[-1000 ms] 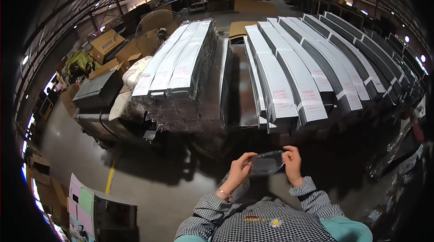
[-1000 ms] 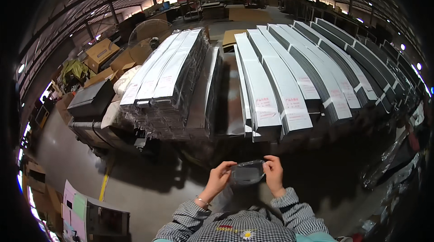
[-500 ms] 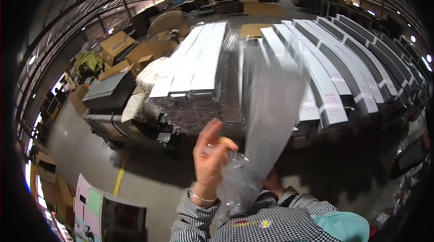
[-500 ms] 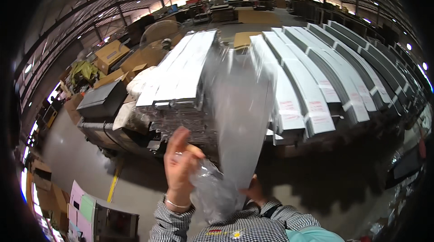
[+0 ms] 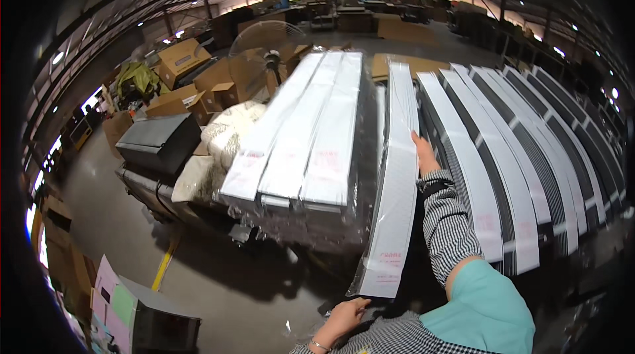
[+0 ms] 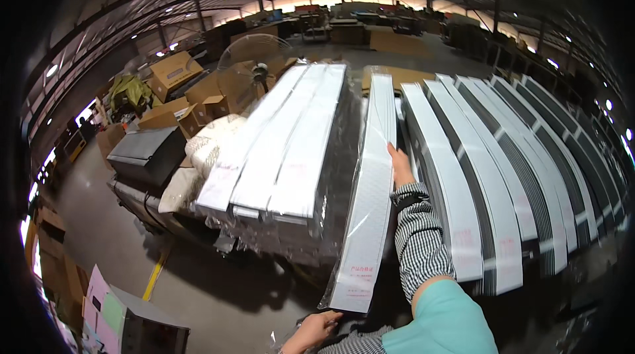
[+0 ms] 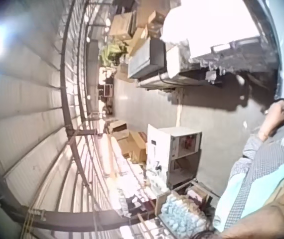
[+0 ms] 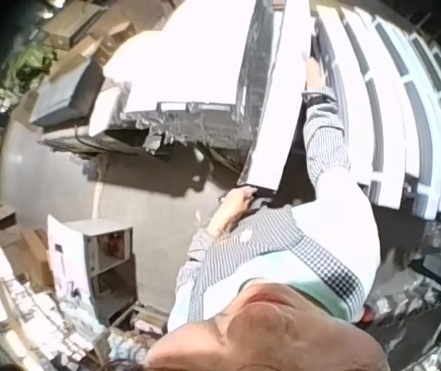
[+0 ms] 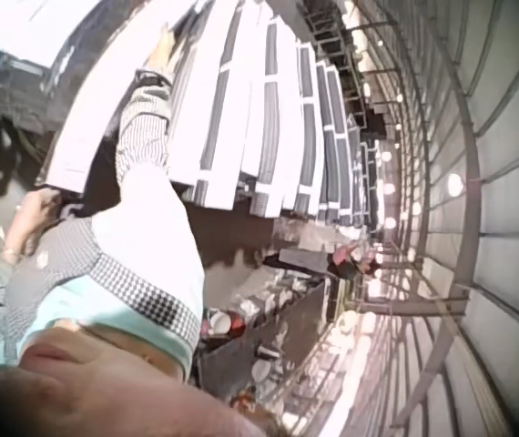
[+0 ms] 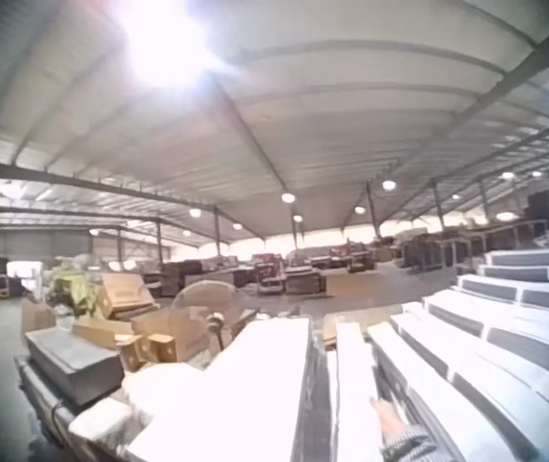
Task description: Placing long architectural components into protective plastic sleeves and stacking them.
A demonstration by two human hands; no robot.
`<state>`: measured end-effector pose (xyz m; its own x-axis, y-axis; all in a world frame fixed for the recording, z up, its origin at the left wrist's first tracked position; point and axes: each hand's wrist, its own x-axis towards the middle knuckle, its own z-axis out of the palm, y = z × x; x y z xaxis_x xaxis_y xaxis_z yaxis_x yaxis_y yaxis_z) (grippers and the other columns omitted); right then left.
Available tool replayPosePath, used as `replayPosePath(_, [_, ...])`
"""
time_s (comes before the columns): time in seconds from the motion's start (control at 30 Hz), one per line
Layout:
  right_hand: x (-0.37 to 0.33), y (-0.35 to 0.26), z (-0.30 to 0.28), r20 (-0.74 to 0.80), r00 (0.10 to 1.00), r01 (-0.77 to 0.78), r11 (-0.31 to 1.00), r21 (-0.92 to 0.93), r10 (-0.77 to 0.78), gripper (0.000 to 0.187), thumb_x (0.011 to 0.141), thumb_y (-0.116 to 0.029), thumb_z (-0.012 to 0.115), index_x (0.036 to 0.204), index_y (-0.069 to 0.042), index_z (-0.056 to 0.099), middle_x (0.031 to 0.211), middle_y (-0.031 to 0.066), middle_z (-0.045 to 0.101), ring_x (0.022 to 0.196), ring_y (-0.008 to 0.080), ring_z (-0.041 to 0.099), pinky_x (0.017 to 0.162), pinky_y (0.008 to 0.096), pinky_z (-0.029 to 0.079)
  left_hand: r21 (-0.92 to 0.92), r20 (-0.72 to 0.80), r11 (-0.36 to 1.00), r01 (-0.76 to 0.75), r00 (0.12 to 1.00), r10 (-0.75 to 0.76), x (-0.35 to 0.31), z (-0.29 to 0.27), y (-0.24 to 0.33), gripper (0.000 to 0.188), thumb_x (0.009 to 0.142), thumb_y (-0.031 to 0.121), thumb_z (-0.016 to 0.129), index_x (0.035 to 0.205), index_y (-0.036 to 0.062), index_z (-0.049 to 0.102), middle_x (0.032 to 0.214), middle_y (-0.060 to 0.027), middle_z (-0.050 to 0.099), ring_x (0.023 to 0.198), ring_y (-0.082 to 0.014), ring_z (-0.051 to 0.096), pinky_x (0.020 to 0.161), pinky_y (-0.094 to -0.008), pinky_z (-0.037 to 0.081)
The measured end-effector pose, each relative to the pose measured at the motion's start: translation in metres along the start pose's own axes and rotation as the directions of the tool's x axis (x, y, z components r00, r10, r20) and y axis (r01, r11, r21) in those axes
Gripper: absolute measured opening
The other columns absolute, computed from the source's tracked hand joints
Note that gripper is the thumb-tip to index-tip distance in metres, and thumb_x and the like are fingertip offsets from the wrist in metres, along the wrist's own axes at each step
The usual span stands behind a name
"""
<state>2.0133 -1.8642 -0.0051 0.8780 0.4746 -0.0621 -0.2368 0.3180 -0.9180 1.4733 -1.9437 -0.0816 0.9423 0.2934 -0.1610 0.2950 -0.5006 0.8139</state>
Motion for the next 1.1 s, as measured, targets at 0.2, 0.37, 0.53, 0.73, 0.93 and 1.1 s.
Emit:
replayPosePath(0.2, [0.088, 0.159, 0.002, 0.190, 0.980, 0.055, 0.842, -0.536, 0.057, 0.046, 0.101, -0.039, 0.053, 0.133, -0.006, 0.056, 0.117, 0.0086, 0.065, 0.104, 0.0206, 0.058, 0.096, 0.0390, 0.046, 0.014, -0.145, 0.998, -0.061, 0.987, 0.062, 0.076, -0.039, 0.001, 0.041, 0.089, 0.012, 0.062, 0.129, 0.0108, 0.062, 0.131, -0.0127, 0.063, 0.111, -0.0341, 0.064, 0.095, -0.0412, 0.052])
replayPosePath(0.37, [0.082, 0.146, 0.001, 0.136, 0.969, -0.164, 0.950, -0.267, 0.206, 0.048, 0.098, -0.053, 0.048, 0.112, -0.007, 0.059, 0.086, 0.0067, 0.063, 0.077, 0.0208, 0.064, 0.072, 0.0361, 0.054, -0.354, -0.139, 0.926, 0.132, 0.972, -0.191, 0.067, -0.089, -0.044, 0.024, 0.093, 0.012, 0.066, 0.116, 0.0040, 0.070, 0.103, -0.0113, 0.075, 0.093, -0.0170, 0.072, 0.083, -0.0292, 0.054])
replayPosePath(0.53, [0.092, 0.108, -0.014, 0.103, 0.910, 0.392, 0.755, -0.526, -0.401, 0.048, 0.106, -0.037, 0.044, 0.128, 0.004, 0.056, 0.128, 0.0175, 0.061, 0.121, 0.0272, 0.055, 0.105, 0.0368, 0.040, -0.283, -0.583, 0.953, 0.106, 0.770, -0.259, 0.011, -0.226, -0.132, 0.013, 0.086, 0.009, 0.066, 0.084, -0.0005, 0.075, 0.084, -0.0095, 0.074, 0.078, -0.0179, 0.071, 0.075, -0.0285, 0.055])
replayPosePath(0.73, [-0.138, 0.081, 0.105, 0.375, 0.915, -0.189, 0.980, 0.061, 0.152, 0.060, 0.105, -0.044, 0.043, 0.141, 0.005, 0.043, 0.138, 0.0140, 0.056, 0.123, 0.0261, 0.057, 0.105, 0.0383, 0.046, -0.522, -0.706, 0.841, -0.142, 0.625, -0.333, 0.045, -0.388, -0.201, 0.044, 0.100, 0.035, 0.057, 0.091, -0.0056, 0.073, 0.084, -0.0094, 0.073, 0.079, -0.0149, 0.067, 0.077, -0.0284, 0.053])
replayPosePath(0.93, [-0.203, 0.084, 0.085, 0.258, 0.946, -0.101, 0.936, -0.336, 0.195, 0.054, 0.105, -0.040, 0.044, 0.137, 0.003, 0.048, 0.130, 0.0157, 0.062, 0.113, 0.0277, 0.063, 0.097, 0.0375, 0.053, -0.531, -0.300, 0.844, 0.069, 0.917, -0.264, 0.122, -0.416, -0.167, 0.076, 0.098, 0.067, 0.040, 0.115, -0.0009, 0.070, 0.099, -0.0076, 0.069, 0.086, -0.0134, 0.059, 0.079, -0.0306, 0.047])
replayPosePath(1.1, [-0.227, 0.124, -0.005, 0.007, 0.975, -0.073, 0.350, -0.934, 0.222, 0.055, 0.107, -0.042, 0.037, 0.139, 0.002, 0.045, 0.130, 0.0180, 0.062, 0.118, 0.0294, 0.061, 0.101, 0.0393, 0.050, -0.665, -0.104, 0.740, 0.101, 0.969, -0.225, 0.146, -0.402, -0.169, 0.049, 0.096, 0.044, 0.059, 0.123, 0.0024, 0.065, 0.114, -0.0074, 0.068, 0.100, -0.0123, 0.062, 0.088, -0.0285, 0.049])
